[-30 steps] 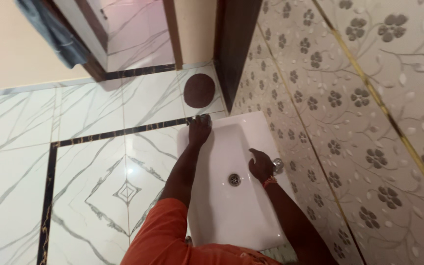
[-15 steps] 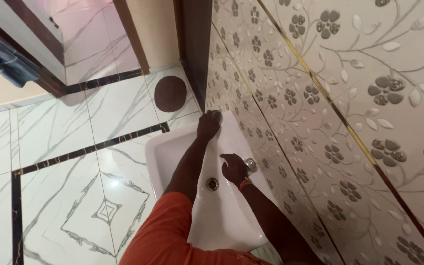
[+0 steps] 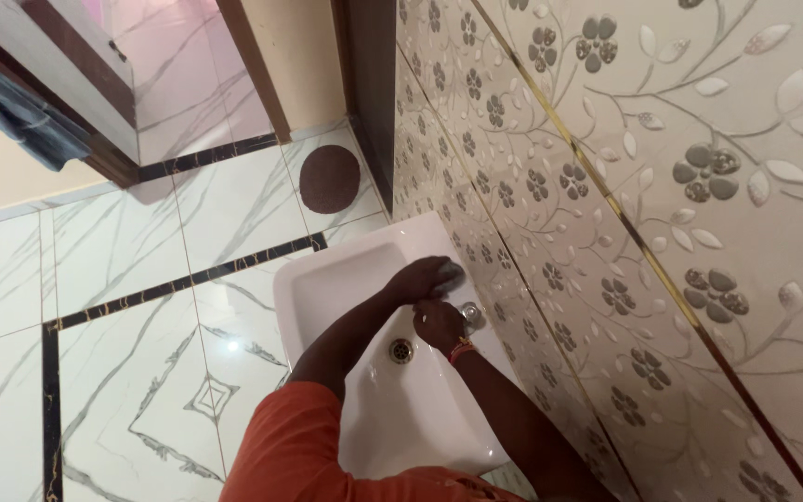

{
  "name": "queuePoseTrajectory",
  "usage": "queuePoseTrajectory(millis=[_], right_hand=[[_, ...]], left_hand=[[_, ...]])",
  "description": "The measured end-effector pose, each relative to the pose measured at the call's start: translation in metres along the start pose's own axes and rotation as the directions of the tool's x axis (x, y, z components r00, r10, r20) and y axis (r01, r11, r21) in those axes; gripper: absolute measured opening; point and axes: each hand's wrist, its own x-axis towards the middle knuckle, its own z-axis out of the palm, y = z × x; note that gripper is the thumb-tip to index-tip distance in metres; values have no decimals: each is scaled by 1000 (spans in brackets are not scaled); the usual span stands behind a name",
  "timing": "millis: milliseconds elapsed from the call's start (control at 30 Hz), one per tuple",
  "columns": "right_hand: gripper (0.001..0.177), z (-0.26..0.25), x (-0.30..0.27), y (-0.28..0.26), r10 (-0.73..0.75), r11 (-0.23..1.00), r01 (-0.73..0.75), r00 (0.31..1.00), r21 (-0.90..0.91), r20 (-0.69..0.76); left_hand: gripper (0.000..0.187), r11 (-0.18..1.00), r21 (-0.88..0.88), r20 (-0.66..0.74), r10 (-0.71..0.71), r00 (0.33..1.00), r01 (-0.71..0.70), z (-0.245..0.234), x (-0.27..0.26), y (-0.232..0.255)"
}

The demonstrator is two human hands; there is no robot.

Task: The person cleans a white bathroom sink using a brush and water. They scrub the basin, faucet, and drain area, then rinse the brush and wipe the sink surface with their hands.

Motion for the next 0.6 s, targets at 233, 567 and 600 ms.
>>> queuePoseTrajectory(millis=[233,567,600], right_hand=[[32,4,-1,4,-81,994,88,992,66,-100],[65,-1,1,4,-226,974,224,967,-29,-121],[66,3,0,8,-241,971,238,962,-34,-131]], left_hand=[[72,893,212,-286,-332,899,398,-40,8,-57],[59,715,289,-323,-553,768,636,-49,-77,-41],[57,692,303,-362,-552,751,655,-50,-96,-38]])
